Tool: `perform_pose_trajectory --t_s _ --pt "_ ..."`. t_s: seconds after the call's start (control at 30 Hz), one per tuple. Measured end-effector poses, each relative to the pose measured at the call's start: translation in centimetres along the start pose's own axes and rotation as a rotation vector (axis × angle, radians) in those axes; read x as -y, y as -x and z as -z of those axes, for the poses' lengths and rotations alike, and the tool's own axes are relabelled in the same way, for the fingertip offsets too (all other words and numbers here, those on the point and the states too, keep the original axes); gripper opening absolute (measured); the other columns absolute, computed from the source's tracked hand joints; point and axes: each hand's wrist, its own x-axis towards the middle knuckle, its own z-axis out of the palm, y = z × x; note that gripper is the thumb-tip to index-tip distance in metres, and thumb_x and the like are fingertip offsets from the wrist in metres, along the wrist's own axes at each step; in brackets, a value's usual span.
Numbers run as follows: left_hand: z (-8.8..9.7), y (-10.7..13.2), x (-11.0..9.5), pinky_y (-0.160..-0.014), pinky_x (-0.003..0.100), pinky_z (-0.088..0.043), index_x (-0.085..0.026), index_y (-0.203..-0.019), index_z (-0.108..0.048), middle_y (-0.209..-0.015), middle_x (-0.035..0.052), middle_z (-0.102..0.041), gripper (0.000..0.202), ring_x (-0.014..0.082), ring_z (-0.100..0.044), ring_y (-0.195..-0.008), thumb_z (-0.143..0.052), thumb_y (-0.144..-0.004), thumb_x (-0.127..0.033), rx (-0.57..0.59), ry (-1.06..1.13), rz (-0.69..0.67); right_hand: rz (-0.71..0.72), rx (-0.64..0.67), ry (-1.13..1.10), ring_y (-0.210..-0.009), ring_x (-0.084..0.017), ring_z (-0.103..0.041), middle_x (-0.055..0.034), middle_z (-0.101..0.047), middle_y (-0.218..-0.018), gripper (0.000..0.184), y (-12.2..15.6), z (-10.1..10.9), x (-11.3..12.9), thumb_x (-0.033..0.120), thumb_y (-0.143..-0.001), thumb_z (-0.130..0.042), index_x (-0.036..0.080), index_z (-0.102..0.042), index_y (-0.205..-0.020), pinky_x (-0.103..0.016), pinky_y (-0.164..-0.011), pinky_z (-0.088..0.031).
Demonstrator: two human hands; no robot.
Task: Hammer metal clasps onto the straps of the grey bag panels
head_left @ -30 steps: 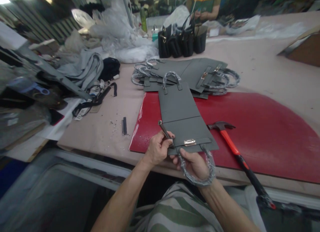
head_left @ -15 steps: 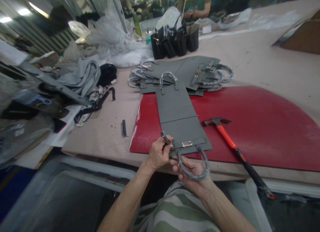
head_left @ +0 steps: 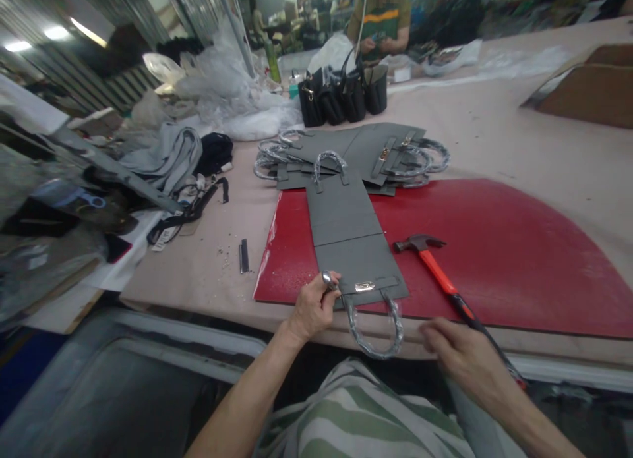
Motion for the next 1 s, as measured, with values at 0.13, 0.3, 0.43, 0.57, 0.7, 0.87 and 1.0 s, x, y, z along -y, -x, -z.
perform_pose_trajectory --t_s 0.13,0.3,0.43,0.57,0.7,0.87,1.0 --pt "-0.1 -0.2 -0.4 -0.095 0.036 -0.055 -0.019 -0.105 -0.058 -0.111 0.0115 -0.071 0.019 0.0214 -0.069 -0.105 -0.052 -0.088 -0.014 0.022 0.023 0.058 0.258 -0.472 0.513 -0.087 -0.031 -0.061 -0.0196 -0.065 -0.101 0.036 -3.4 4.5 -0.3 0.044 -0.086 -0.049 0.017 -0.063 -0.105 -0.038 -0.070 -0.044" --pt "0.0 -0.4 -0.7 -0.093 0.035 -0.056 -0.018 -0.107 -0.061 -0.107 0.0096 -0.071 0.022 0.0212 -0.069 -0.100 -0.055 -0.087 -0.014 0.026 0.054 0.087 0.079 -0.295 0.468 -0.063 -0.024 -0.055 -0.0082 -0.056 -0.069 0.016 -6.5 5.3 -0.6 0.037 -0.078 -0.052 0.022 -0.051 -0.074 -0.034 -0.056 -0.038" --pt "0.0 -0.4 -0.7 -0.090 0.034 -0.055 -0.019 -0.104 -0.063 -0.103 0.0081 -0.071 0.020 0.0211 -0.069 -0.097 -0.057 -0.085 -0.013 0.033 0.049 0.108 -0.118 0.161 -0.281 -0.047 -0.014 -0.041 0.0002 -0.047 -0.058 0.021 -6.0 6.0 0.8 0.041 -0.065 -0.059 0.023 -0.047 -0.065 -0.028 -0.047 -0.035" --pt "-0.1 -0.5 -0.7 -0.088 0.033 -0.055 -0.019 -0.098 -0.063 -0.098 0.0073 -0.070 0.017 0.0209 -0.068 -0.093 -0.057 -0.084 -0.012 0.025 0.061 0.103 -0.185 0.147 -0.573 -0.041 -0.007 -0.028 0.0061 -0.038 -0.055 0.031 -3.7 6.3 4.6 0.045 -0.061 -0.068 0.023 -0.046 -0.066 -0.022 -0.038 -0.025" --pt "-0.2 -0.5 -0.6 -0.088 0.032 -0.054 -0.019 -0.097 -0.063 -0.097 0.0067 -0.069 0.016 0.0207 -0.067 -0.093 -0.057 -0.084 -0.012 0.019 0.063 0.106 0.116 -0.248 -0.407 -0.040 -0.011 -0.039 0.0035 -0.046 -0.056 0.045 -0.4 6.6 9.6 0.069 -0.079 -0.057 0.024 -0.053 -0.080 -0.024 -0.036 -0.031" --pt "-0.3 -0.4 -0.4 -0.085 0.031 -0.055 -0.019 -0.098 -0.064 -0.091 0.0056 -0.068 0.018 0.0201 -0.067 -0.089 -0.057 -0.084 -0.012 0.009 0.038 0.094 0.630 -0.371 0.159 -0.036 -0.013 -0.039 0.0026 -0.045 -0.047 0.040 1.5 5.2 12.4 0.061 -0.093 -0.042 0.026 -0.048 -0.074 -0.027 -0.040 -0.026" --pt "-0.3 -0.5 -0.6 -0.083 0.031 -0.055 -0.020 -0.097 -0.064 -0.089 0.0051 -0.068 0.018 0.0197 -0.067 -0.087 -0.057 -0.083 -0.010 0.010 0.024 0.100 0.815 -0.191 0.481 -0.035 -0.013 -0.036 0.0005 -0.049 -0.047 0.034 1.6 5.4 13.2 0.053 -0.094 -0.042 0.027 -0.048 -0.072 -0.031 -0.044 -0.016"
